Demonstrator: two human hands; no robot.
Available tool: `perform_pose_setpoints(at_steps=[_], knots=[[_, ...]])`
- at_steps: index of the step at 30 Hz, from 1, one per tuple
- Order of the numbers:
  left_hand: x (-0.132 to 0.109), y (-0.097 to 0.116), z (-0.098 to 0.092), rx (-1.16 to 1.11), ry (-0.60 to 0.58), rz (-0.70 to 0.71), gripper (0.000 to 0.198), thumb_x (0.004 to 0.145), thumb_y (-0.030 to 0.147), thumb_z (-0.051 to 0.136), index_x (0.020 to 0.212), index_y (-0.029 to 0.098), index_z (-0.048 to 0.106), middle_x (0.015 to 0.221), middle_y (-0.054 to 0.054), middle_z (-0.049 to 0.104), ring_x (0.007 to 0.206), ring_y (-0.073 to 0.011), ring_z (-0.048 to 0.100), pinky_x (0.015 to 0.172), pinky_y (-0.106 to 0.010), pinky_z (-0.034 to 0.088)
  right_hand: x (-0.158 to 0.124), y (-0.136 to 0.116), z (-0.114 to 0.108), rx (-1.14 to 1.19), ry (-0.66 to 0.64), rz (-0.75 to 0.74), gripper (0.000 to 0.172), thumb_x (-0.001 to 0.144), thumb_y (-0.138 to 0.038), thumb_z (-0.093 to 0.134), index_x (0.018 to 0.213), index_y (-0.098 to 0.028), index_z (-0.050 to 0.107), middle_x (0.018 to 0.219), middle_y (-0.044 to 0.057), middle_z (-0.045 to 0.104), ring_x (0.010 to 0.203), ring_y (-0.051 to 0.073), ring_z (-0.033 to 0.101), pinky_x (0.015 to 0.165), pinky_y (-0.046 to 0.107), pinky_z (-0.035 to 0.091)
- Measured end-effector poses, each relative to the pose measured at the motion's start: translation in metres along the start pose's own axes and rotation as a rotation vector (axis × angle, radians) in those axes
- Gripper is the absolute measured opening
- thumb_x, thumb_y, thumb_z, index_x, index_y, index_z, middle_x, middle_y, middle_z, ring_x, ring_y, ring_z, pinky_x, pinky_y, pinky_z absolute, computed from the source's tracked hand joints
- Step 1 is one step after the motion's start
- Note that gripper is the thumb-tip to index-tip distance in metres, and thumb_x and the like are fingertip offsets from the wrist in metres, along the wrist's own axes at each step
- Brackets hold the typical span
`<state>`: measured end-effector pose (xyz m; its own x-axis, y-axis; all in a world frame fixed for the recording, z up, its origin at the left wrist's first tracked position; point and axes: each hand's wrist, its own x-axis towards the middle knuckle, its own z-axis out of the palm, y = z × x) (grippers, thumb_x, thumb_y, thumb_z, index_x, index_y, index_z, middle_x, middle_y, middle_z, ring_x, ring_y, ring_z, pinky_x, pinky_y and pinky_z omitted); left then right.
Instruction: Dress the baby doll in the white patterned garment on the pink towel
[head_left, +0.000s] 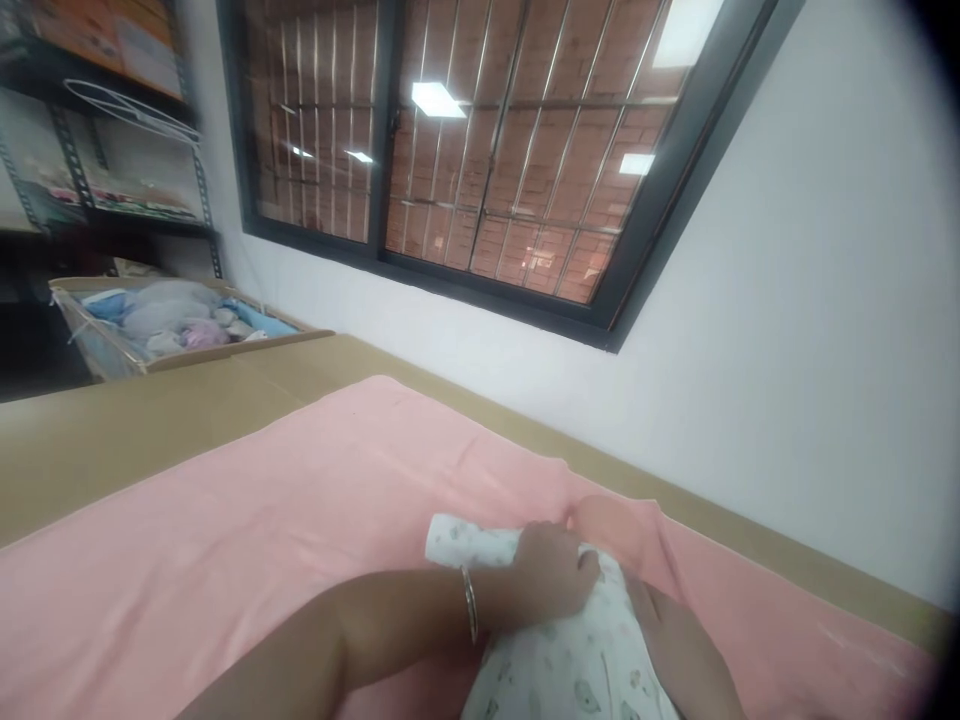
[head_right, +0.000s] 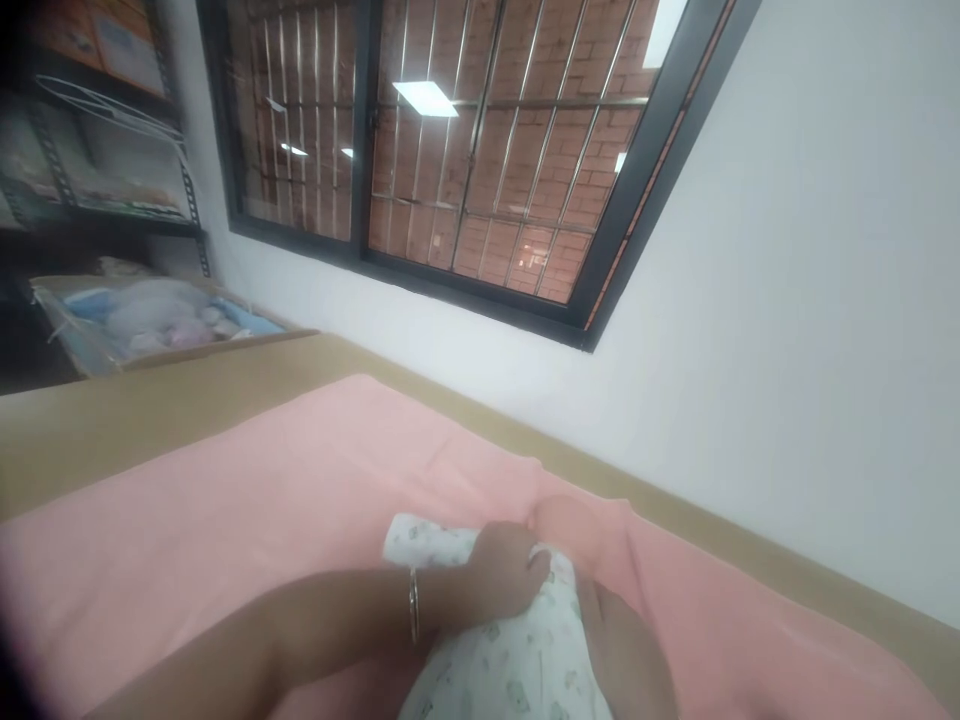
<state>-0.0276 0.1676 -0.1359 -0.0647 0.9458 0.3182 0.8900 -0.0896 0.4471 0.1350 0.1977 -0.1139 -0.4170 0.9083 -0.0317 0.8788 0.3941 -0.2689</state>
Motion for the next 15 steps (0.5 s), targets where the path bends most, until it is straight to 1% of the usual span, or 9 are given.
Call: perform_pose_setpoints(at_steps=[2, 3, 7, 9, 12, 15], knots=[[0.000, -0.001, 0.002, -0.001, -0.008, 0.002, 0.047, 0.090, 0.037, 0.023, 0.070, 0.017, 0.060, 0.068, -0.005, 0.060, 0.057, -0.0144, 0.047, 0.055, -0.030, 0.030, -0.001, -0.001, -0.002, -0.005, -0.013, -0.008, 0.038, 0.080, -0.051, 0.039, 0.112, -0.045, 0.059, 0.106, 0.009, 0.065, 0.094, 0.031, 0.060, 0.069, 0.041, 0.041], [0.001, -0.001, 0.004, -0.002, -0.015, -0.001, 0.047, 0.090, 0.037, 0.023, 0.069, 0.017, 0.060, 0.066, -0.005, 0.059, 0.057, -0.0143, 0.046, 0.055, -0.029, 0.030, -0.002, -0.001, -0.003, -0.005, -0.022, -0.009, 0.039, 0.080, -0.050, 0.039, 0.112, -0.044, 0.059, 0.106, 0.009, 0.065, 0.093, 0.031, 0.060, 0.068, 0.040, 0.041], [0.004, -0.002, 0.009, 0.000, -0.020, -0.021, 0.044, 0.090, 0.036, 0.028, 0.065, 0.016, 0.058, 0.065, -0.004, 0.058, 0.059, -0.0138, 0.047, 0.059, -0.028, 0.031, -0.005, -0.006, -0.008, -0.003, -0.041, 0.009, 0.047, 0.083, -0.049, 0.036, 0.119, -0.029, 0.057, 0.105, 0.012, 0.065, 0.087, 0.029, 0.062, 0.067, 0.035, 0.043], [0.005, -0.003, 0.010, -0.008, -0.011, -0.025, 0.042, 0.089, 0.035, 0.030, 0.065, 0.016, 0.057, 0.066, -0.004, 0.058, 0.060, -0.0134, 0.047, 0.060, -0.028, 0.031, -0.006, -0.008, -0.009, -0.003, -0.048, 0.026, 0.048, 0.084, -0.048, 0.035, 0.120, -0.025, 0.057, 0.104, 0.013, 0.065, 0.084, 0.026, 0.062, 0.066, 0.033, 0.042], [0.006, -0.003, 0.010, -0.029, 0.002, -0.038, 0.040, 0.089, 0.034, 0.029, 0.065, 0.017, 0.057, 0.066, -0.004, 0.058, 0.059, -0.0129, 0.047, 0.058, -0.027, 0.030, -0.004, -0.011, -0.008, -0.011, -0.058, 0.070, 0.045, 0.087, -0.047, 0.033, 0.117, -0.025, 0.058, 0.101, 0.013, 0.065, 0.079, 0.025, 0.062, 0.064, 0.032, 0.041], [0.006, -0.002, 0.008, -0.016, 0.015, -0.049, 0.039, 0.088, 0.034, 0.031, 0.066, 0.017, 0.058, 0.067, -0.004, 0.060, 0.060, -0.0137, 0.048, 0.058, -0.027, 0.030, -0.001, -0.009, -0.007, -0.018, -0.049, 0.075, 0.042, 0.088, -0.046, 0.033, 0.115, -0.027, 0.059, 0.101, 0.012, 0.065, 0.081, 0.025, 0.062, 0.064, 0.032, 0.041]])
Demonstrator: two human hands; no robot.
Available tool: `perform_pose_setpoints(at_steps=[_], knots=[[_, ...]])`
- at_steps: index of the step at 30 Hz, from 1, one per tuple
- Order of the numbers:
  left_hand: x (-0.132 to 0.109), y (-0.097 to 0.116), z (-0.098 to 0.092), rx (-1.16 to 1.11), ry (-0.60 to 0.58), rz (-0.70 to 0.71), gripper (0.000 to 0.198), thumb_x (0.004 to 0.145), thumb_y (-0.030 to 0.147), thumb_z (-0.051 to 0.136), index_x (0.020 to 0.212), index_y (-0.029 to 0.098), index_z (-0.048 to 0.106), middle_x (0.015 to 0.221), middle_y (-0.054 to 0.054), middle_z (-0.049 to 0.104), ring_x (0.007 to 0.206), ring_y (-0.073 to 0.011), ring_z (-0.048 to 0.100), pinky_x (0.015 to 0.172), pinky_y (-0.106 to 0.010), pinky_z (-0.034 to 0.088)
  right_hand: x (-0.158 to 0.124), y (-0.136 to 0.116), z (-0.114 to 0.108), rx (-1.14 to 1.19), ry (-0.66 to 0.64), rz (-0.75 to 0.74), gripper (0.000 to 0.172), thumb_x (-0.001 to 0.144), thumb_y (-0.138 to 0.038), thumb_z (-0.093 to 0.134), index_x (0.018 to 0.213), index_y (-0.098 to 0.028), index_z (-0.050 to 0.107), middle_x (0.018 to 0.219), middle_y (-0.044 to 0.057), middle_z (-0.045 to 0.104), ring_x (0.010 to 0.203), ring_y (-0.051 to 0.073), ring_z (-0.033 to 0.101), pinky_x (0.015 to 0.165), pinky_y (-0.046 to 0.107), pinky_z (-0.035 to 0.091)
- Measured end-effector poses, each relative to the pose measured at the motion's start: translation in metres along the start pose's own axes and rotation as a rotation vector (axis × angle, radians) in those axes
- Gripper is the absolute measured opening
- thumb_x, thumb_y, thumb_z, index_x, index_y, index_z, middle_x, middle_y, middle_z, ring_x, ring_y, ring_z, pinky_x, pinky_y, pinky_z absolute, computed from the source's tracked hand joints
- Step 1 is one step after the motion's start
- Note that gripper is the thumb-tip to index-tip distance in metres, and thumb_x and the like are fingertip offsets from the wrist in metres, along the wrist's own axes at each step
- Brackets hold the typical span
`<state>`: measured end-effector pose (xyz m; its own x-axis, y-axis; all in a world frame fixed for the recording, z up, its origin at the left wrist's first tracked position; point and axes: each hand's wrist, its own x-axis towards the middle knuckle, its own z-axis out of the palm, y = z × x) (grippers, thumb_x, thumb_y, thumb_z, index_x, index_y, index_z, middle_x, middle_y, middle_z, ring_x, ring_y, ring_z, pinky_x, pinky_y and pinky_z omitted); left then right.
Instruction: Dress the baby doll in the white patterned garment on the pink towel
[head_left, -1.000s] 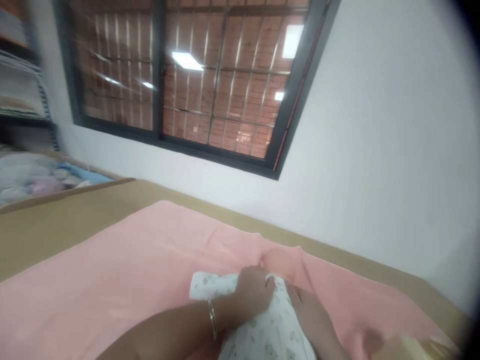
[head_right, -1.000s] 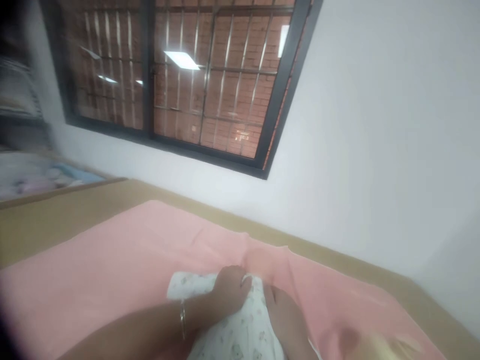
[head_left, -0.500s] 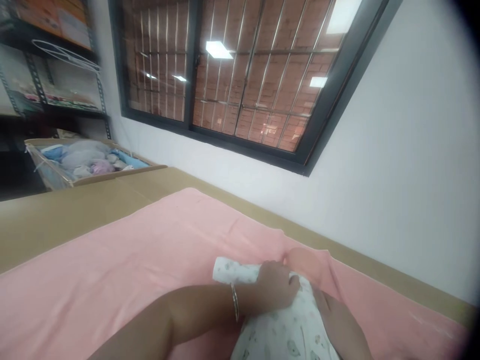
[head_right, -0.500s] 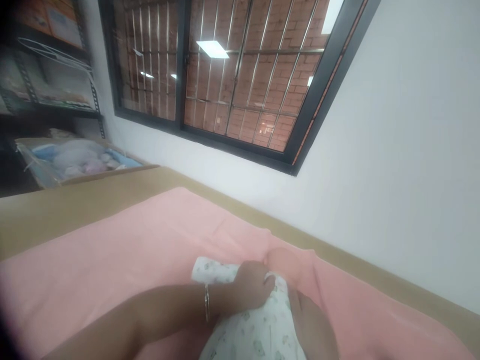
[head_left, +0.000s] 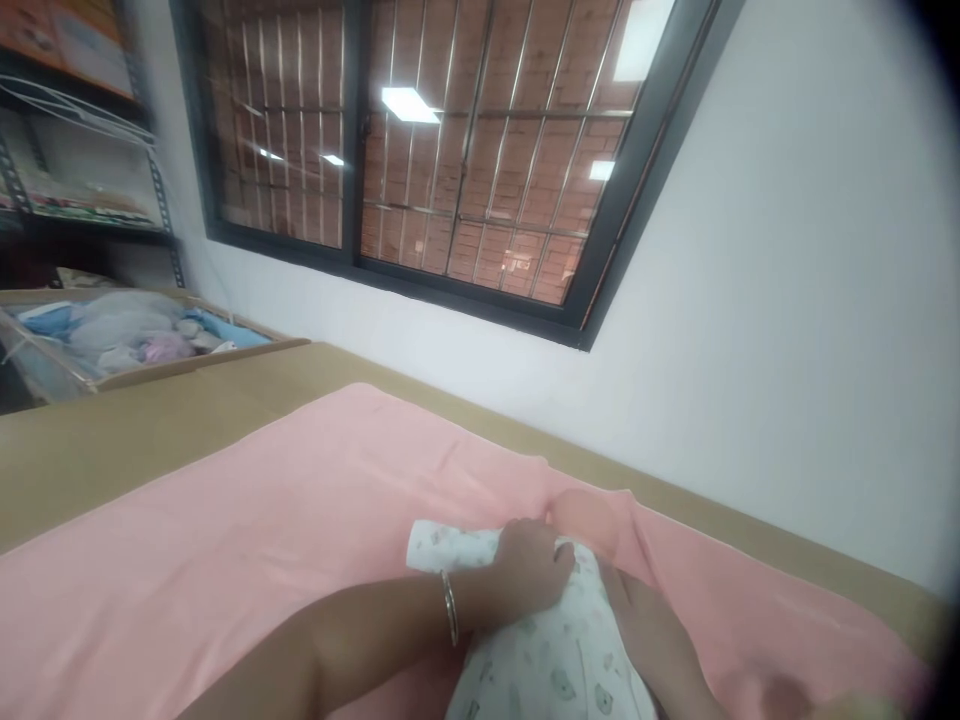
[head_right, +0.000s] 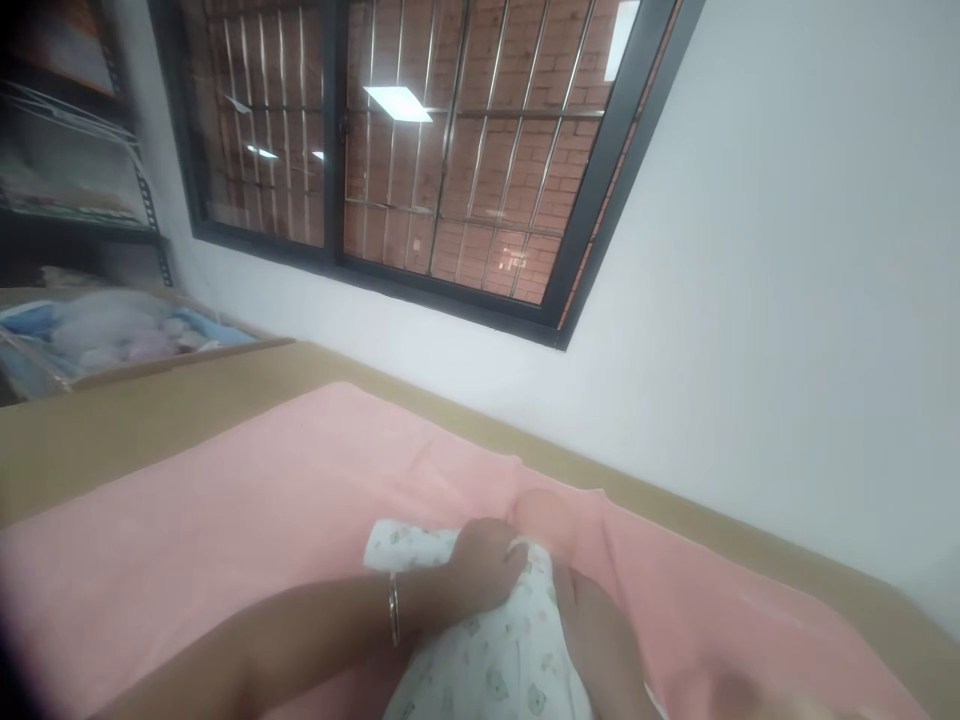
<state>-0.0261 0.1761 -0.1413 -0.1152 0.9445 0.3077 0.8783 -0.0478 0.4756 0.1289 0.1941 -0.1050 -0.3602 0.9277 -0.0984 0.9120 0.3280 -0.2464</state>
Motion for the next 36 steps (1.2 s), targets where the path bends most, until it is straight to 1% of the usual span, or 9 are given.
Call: perform_pose_setpoints(at_steps=[5, 10, 15, 18, 24, 27, 31, 33, 36], knots=[[0.001, 0.003, -0.006, -0.018, 0.012, 0.003, 0.038, 0.088, 0.034, 0.031, 0.069, 0.016, 0.059, 0.071, -0.005, 0.062, 0.061, -0.0143, 0.049, 0.059, -0.028, 0.030, 0.003, 0.005, -0.001, -0.003, 0.015, -0.044, 0.044, 0.088, -0.044, 0.034, 0.118, -0.022, 0.058, 0.101, 0.014, 0.065, 0.086, 0.025, 0.061, 0.067, 0.032, 0.040], [0.001, 0.002, -0.008, -0.089, 0.023, 0.000, 0.037, 0.088, 0.033, 0.031, 0.069, 0.017, 0.058, 0.070, -0.003, 0.061, 0.061, -0.0132, 0.048, 0.058, -0.027, 0.029, -0.002, -0.002, -0.004, -0.015, 0.048, -0.074, 0.042, 0.086, -0.043, 0.039, 0.116, -0.022, 0.059, 0.106, 0.014, 0.064, 0.092, 0.026, 0.059, 0.071, 0.031, 0.039], [0.002, -0.001, -0.006, -0.094, 0.029, 0.014, 0.037, 0.088, 0.034, 0.032, 0.067, 0.017, 0.057, 0.068, -0.003, 0.060, 0.060, -0.0128, 0.047, 0.057, -0.027, 0.028, -0.007, -0.008, -0.006, -0.040, 0.051, -0.062, 0.043, 0.086, -0.042, 0.038, 0.119, -0.021, 0.057, 0.105, 0.014, 0.064, 0.088, 0.025, 0.060, 0.067, 0.030, 0.038], [0.002, 0.000, -0.007, -0.082, 0.032, 0.019, 0.037, 0.088, 0.033, 0.031, 0.066, 0.017, 0.056, 0.067, -0.003, 0.059, 0.059, -0.0127, 0.046, 0.057, -0.027, 0.028, -0.007, -0.009, -0.007, -0.054, 0.064, -0.065, 0.043, 0.087, -0.041, 0.037, 0.119, -0.021, 0.057, 0.106, 0.014, 0.063, 0.089, 0.024, 0.059, 0.069, 0.030, 0.038], [0.001, 0.004, -0.012, -0.047, 0.031, 0.052, 0.037, 0.088, 0.031, 0.030, 0.066, 0.017, 0.057, 0.069, -0.004, 0.060, 0.062, -0.0134, 0.048, 0.060, -0.028, 0.030, -0.002, -0.005, -0.005, -0.104, 0.038, -0.074, 0.042, 0.087, -0.041, 0.040, 0.118, -0.021, 0.058, 0.097, 0.013, 0.065, 0.083, 0.023, 0.060, 0.064, 0.029, 0.037], [0.002, 0.005, -0.012, -0.043, 0.019, 0.044, 0.036, 0.088, 0.031, 0.031, 0.067, 0.016, 0.058, 0.070, -0.004, 0.061, 0.063, -0.0136, 0.049, 0.061, -0.028, 0.031, -0.001, -0.003, -0.002, -0.114, 0.042, -0.081, 0.039, 0.086, -0.038, 0.041, 0.116, -0.021, 0.060, 0.098, 0.013, 0.065, 0.085, 0.023, 0.060, 0.065, 0.029, 0.037], [0.004, 0.004, -0.008, -0.029, 0.021, 0.011, 0.039, 0.088, 0.032, 0.030, 0.067, 0.016, 0.058, 0.069, -0.004, 0.060, 0.062, -0.0139, 0.049, 0.061, -0.029, 0.032, -0.003, -0.006, -0.003, -0.088, 0.020, -0.038, 0.040, 0.088, -0.039, 0.038, 0.118, -0.021, 0.059, 0.094, 0.012, 0.067, 0.081, 0.022, 0.060, 0.065, 0.029, 0.037], [0.005, 0.005, -0.007, -0.015, 0.026, -0.001, 0.040, 0.088, 0.034, 0.030, 0.067, 0.016, 0.058, 0.069, -0.005, 0.061, 0.063, -0.0145, 0.050, 0.062, -0.029, 0.032, -0.003, -0.008, -0.006, -0.090, 0.020, -0.041, 0.041, 0.088, -0.039, 0.038, 0.120, -0.021, 0.057, 0.097, 0.012, 0.066, 0.083, 0.023, 0.060, 0.066, 0.029, 0.036], [0.004, 0.006, -0.011, -0.029, 0.021, 0.003, 0.040, 0.089, 0.034, 0.029, 0.068, 0.016, 0.058, 0.071, -0.005, 0.061, 0.064, -0.0149, 0.051, 0.062, -0.029, 0.033, -0.002, -0.005, -0.009, -0.102, 0.022, -0.092, 0.041, 0.087, -0.037, 0.037, 0.119, -0.019, 0.057, 0.102, 0.013, 0.064, 0.087, 0.023, 0.058, 0.066, 0.028, 0.034]])
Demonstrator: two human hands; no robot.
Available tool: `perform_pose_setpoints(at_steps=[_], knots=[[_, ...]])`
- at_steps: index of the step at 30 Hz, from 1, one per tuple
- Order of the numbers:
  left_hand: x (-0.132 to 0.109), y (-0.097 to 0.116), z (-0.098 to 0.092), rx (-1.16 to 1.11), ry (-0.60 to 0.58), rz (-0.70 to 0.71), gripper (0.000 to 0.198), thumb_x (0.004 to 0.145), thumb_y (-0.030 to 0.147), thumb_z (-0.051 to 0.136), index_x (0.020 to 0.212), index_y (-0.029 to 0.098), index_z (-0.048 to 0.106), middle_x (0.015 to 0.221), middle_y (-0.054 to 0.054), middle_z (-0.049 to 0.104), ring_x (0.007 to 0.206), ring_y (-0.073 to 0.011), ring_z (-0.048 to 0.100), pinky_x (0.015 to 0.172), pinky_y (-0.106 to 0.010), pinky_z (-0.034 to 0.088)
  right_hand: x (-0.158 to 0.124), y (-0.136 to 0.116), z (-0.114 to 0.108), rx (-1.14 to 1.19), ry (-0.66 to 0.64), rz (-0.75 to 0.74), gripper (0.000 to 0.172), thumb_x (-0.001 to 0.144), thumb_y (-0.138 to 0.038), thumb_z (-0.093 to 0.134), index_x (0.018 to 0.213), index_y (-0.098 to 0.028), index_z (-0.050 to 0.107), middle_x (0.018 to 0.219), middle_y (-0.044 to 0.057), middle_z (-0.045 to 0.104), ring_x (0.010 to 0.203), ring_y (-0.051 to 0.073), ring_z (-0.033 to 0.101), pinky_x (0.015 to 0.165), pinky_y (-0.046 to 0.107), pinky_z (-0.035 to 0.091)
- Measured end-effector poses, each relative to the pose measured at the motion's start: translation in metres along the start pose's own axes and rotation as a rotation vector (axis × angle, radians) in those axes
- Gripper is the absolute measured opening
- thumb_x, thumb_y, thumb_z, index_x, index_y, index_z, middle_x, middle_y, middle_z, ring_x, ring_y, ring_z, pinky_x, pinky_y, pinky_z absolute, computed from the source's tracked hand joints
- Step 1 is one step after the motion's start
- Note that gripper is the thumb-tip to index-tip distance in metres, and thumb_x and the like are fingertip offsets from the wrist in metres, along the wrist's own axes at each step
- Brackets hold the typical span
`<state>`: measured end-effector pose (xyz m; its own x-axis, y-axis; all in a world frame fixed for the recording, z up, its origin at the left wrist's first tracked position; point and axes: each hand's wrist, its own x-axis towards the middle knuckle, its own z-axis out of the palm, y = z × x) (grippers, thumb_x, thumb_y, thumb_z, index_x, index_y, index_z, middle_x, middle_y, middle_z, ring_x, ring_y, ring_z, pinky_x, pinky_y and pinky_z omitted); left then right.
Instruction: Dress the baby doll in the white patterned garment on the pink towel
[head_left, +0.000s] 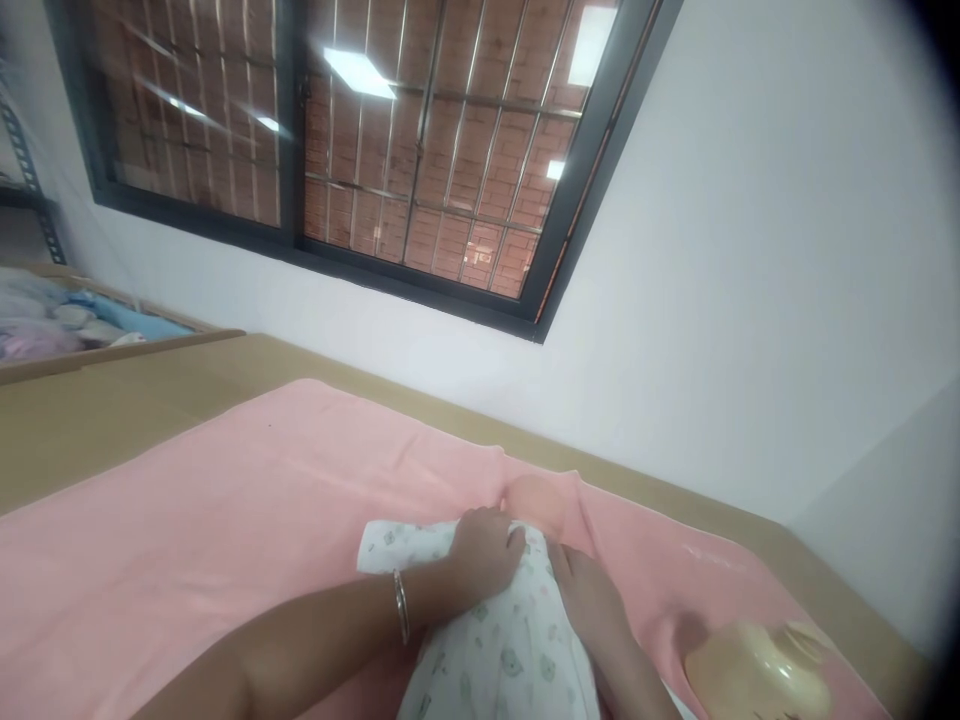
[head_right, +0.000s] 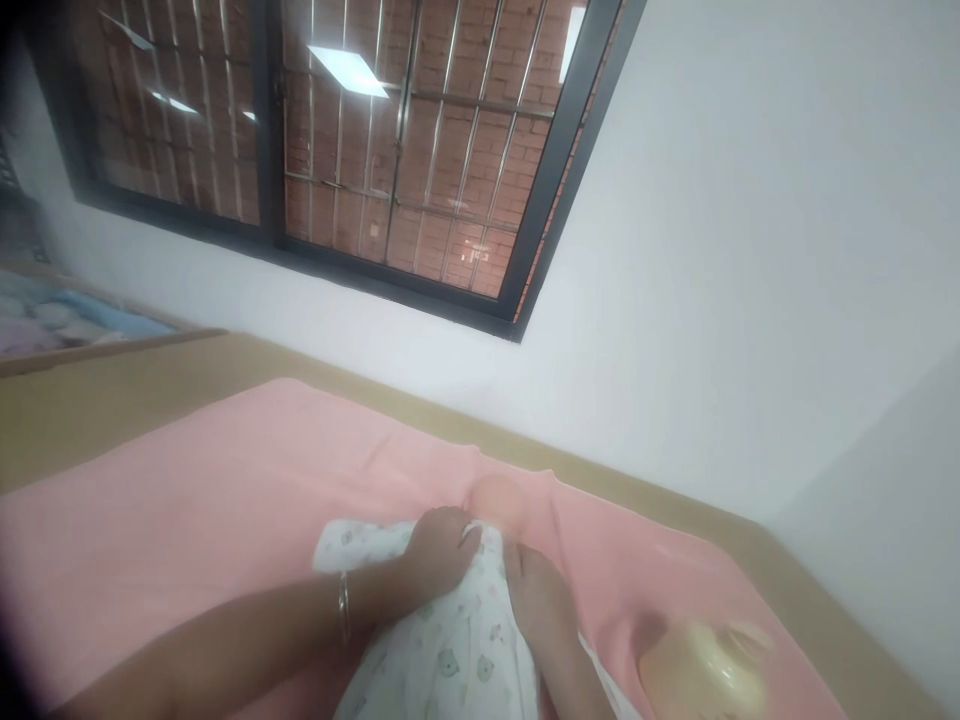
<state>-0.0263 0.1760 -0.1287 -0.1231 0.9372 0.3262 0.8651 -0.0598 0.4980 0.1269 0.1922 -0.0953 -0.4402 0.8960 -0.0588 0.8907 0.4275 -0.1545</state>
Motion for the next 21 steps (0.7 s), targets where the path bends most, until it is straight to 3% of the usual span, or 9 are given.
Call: perform_pose_setpoints(at_steps=[4, 12, 17, 21], knots=[[-0.002, 0.001, -0.003, -0.029, -0.006, 0.013, 0.042, 0.090, 0.033, 0.027, 0.069, 0.017, 0.059, 0.071, -0.005, 0.062, 0.064, -0.0148, 0.051, 0.062, -0.029, 0.034, 0.004, 0.008, 0.004, -0.016, 0.032, -0.062, 0.040, 0.087, -0.033, 0.035, 0.115, -0.018, 0.059, 0.100, 0.014, 0.064, 0.084, 0.023, 0.058, 0.062, 0.028, 0.032], [0.004, -0.004, 0.009, 0.013, 0.015, 0.013, 0.041, 0.089, 0.034, 0.029, 0.071, 0.016, 0.061, 0.075, -0.007, 0.064, 0.071, -0.0180, 0.055, 0.069, -0.032, 0.035, 0.004, 0.011, 0.007, 0.013, 0.026, -0.021, 0.040, 0.089, -0.034, 0.032, 0.115, -0.017, 0.058, 0.102, 0.014, 0.063, 0.086, 0.022, 0.057, 0.063, 0.027, 0.032], [0.006, -0.004, 0.009, 0.019, 0.011, 0.022, 0.039, 0.089, 0.034, 0.031, 0.072, 0.017, 0.062, 0.076, -0.006, 0.064, 0.072, -0.0176, 0.055, 0.069, -0.031, 0.035, 0.003, 0.012, 0.004, 0.117, -0.010, 0.066, 0.050, 0.094, -0.041, 0.020, 0.112, -0.015, 0.060, 0.106, 0.015, 0.063, 0.088, 0.020, 0.058, 0.068, 0.026, 0.035], [0.008, -0.002, 0.005, 0.044, 0.011, 0.016, 0.038, 0.089, 0.034, 0.032, 0.072, 0.016, 0.061, 0.076, -0.006, 0.064, 0.071, -0.0171, 0.055, 0.069, -0.030, 0.035, 0.005, 0.012, 0.006, 0.187, 0.043, 0.104, 0.061, 0.094, -0.046, 0.012, 0.100, -0.015, 0.064, 0.097, 0.013, 0.065, 0.083, 0.019, 0.059, 0.064, 0.026, 0.035]])
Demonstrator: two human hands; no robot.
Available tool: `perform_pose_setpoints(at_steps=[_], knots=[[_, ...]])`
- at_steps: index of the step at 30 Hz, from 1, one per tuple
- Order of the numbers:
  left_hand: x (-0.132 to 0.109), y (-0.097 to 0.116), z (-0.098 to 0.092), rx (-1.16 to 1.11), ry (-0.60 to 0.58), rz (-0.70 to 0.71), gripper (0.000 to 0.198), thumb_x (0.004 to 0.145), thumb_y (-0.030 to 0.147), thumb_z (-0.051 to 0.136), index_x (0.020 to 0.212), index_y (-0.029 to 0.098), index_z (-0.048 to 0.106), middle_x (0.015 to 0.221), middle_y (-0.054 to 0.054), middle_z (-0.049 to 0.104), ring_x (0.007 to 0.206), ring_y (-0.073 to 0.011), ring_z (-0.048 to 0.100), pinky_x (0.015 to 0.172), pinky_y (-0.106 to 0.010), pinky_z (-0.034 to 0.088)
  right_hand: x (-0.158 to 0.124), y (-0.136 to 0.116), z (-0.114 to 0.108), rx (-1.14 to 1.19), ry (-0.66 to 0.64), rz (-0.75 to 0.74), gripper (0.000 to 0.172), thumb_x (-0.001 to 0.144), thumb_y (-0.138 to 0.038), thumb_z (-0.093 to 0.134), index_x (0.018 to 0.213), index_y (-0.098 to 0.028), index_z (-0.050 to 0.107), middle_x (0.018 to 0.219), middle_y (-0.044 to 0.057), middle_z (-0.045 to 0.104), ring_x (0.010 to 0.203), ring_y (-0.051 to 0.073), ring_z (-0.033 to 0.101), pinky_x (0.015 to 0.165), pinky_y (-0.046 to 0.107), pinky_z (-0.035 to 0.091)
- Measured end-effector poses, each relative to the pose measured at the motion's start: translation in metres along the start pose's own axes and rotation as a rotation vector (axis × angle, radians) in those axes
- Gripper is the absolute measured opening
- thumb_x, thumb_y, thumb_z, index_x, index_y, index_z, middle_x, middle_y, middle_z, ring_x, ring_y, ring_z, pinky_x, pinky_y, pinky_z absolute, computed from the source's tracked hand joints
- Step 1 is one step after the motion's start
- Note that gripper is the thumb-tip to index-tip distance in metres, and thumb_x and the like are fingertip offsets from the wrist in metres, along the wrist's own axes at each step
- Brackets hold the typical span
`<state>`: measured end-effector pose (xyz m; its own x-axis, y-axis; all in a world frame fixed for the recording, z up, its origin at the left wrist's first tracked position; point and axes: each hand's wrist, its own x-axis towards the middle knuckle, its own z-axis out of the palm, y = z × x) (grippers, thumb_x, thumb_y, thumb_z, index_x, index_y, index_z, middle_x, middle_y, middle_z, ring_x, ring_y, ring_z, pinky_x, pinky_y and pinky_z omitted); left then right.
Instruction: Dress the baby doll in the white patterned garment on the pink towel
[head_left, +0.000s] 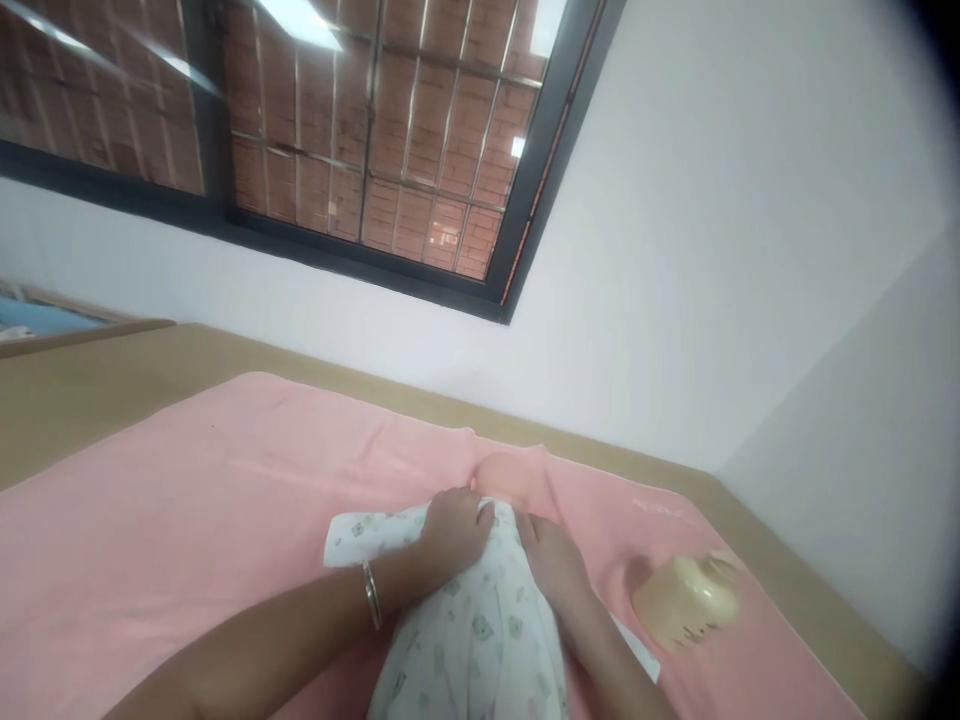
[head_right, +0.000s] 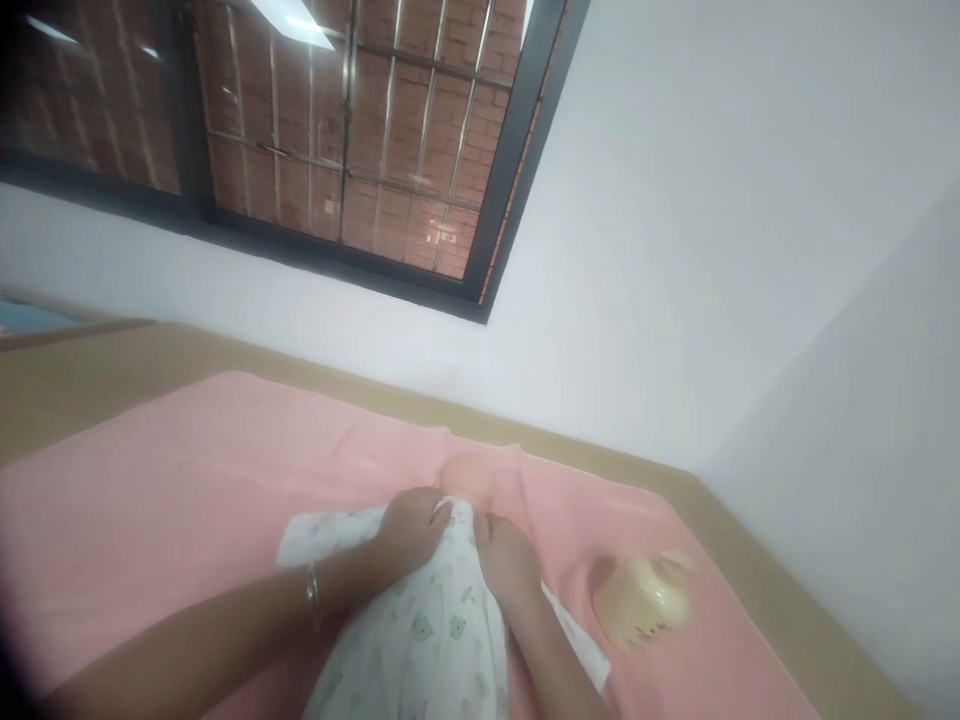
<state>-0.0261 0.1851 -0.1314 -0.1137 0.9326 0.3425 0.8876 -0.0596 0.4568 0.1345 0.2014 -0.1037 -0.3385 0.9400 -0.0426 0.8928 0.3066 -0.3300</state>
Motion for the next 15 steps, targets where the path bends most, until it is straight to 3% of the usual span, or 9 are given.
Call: perform_pose_setpoints(at_steps=[4, 11, 15], knots=[[0.0024, 0.0014, -0.0018, 0.025, -0.013, 0.010, 0.039, 0.089, 0.034, 0.030, 0.071, 0.016, 0.060, 0.077, -0.007, 0.065, 0.071, -0.0176, 0.055, 0.067, -0.030, 0.035, 0.0030, 0.0018, 0.0029, 0.039, 0.056, 0.006, 0.067, 0.094, -0.048, 0.007, 0.089, -0.015, 0.066, 0.087, 0.011, 0.066, 0.077, 0.019, 0.059, 0.060, 0.025, 0.034], [0.0081, -0.0005, 0.0002, 0.053, -0.030, 0.036, 0.039, 0.090, 0.034, 0.029, 0.077, 0.017, 0.061, 0.081, -0.007, 0.065, 0.075, -0.0181, 0.056, 0.068, -0.029, 0.035, 0.0069, 0.0056, 0.0003, -0.030, 0.095, 0.003, 0.066, 0.095, -0.046, 0.008, 0.090, -0.014, 0.066, 0.087, 0.012, 0.066, 0.079, 0.019, 0.060, 0.063, 0.026, 0.035], [0.0102, -0.0008, 0.0014, 0.138, 0.028, 0.111, 0.037, 0.089, 0.034, 0.031, 0.073, 0.017, 0.059, 0.074, -0.006, 0.062, 0.071, -0.0185, 0.054, 0.066, -0.030, 0.035, 0.0000, -0.0003, -0.0013, -0.123, 0.221, 0.011, 0.052, 0.095, -0.043, 0.022, 0.085, -0.015, 0.065, 0.085, 0.012, 0.065, 0.079, 0.020, 0.059, 0.066, 0.027, 0.035]])
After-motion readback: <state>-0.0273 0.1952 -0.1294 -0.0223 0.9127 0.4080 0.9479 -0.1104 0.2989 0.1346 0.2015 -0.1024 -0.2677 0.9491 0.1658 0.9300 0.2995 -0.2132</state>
